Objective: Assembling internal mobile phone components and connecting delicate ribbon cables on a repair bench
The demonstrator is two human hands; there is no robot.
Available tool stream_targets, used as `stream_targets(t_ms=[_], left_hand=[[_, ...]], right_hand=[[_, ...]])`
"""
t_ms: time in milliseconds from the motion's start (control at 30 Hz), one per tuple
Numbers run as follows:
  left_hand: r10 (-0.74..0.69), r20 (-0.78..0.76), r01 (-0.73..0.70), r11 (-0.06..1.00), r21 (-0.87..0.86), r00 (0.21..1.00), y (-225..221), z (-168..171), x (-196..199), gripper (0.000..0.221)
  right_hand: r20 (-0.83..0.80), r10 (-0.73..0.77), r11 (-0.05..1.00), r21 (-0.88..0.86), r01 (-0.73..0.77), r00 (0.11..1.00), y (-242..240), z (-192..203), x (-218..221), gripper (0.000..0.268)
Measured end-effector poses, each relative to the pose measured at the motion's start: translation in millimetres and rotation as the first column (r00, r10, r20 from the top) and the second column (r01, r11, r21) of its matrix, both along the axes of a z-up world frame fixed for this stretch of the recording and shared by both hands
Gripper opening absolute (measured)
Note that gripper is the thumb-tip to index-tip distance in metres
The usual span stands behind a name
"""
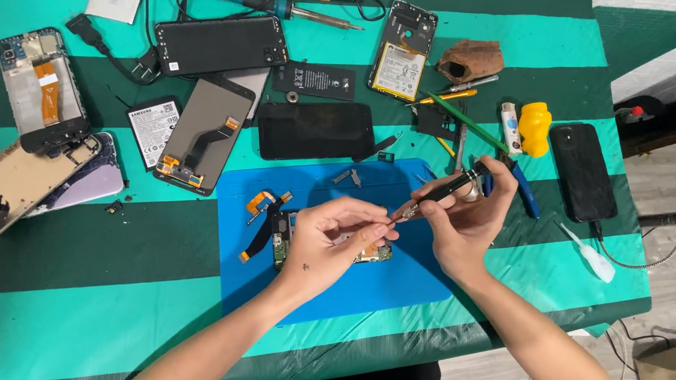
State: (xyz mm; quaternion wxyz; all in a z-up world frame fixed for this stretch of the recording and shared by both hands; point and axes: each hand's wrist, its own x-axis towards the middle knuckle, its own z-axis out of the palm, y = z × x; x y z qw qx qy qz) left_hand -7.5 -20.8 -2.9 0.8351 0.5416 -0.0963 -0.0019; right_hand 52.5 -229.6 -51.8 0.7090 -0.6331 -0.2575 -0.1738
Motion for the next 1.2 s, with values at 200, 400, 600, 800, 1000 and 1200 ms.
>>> stream_targets(t_ms=[200, 400, 600, 800, 1000, 1200], left_hand=[[-0.001, -0.067, -0.004, 0.998, -0.067, 0.998, -4, 0, -2, 0.018], [0.009, -0.089, -0.018, 0.995, -0.099, 0.996, -5, 2, -2, 0.02], [-0.01, -0.14, -0.014, 0.985, -0.17, 0.99, -7, -3, -1, 0.025], [-0.016, -0.173, -0.019, 0.979, -0.202, 0.985, -9, -9, -2, 0.027], [-0.013, -0.184, -0.027, 0.976, -0.214, 0.983, -9, -13, -1, 0.031], [-0.008, -0.175, -0.026, 0.981, -0.193, 0.985, -8, -9, -2, 0.031]], right_hand=[[0.012, 0.003, 1.0, 0.016, -0.003, 1.0, 8, 13, -4, 0.082], [0.021, -0.016, 1.0, 0.021, 0.016, 1.0, 2, 1, -2, 0.083], [0.013, -0.001, 0.998, 0.056, 0.001, 1.0, 4, 7, -2, 0.082], [0.125, -0.087, 0.995, 0.064, 0.079, 0.988, 9, 4, -5, 0.084], [0.184, -0.137, 0.991, 0.026, 0.135, 0.973, 18, 15, -10, 0.08], [0.206, -0.113, 0.994, 0.026, 0.11, 0.972, 16, 15, -10, 0.082]])
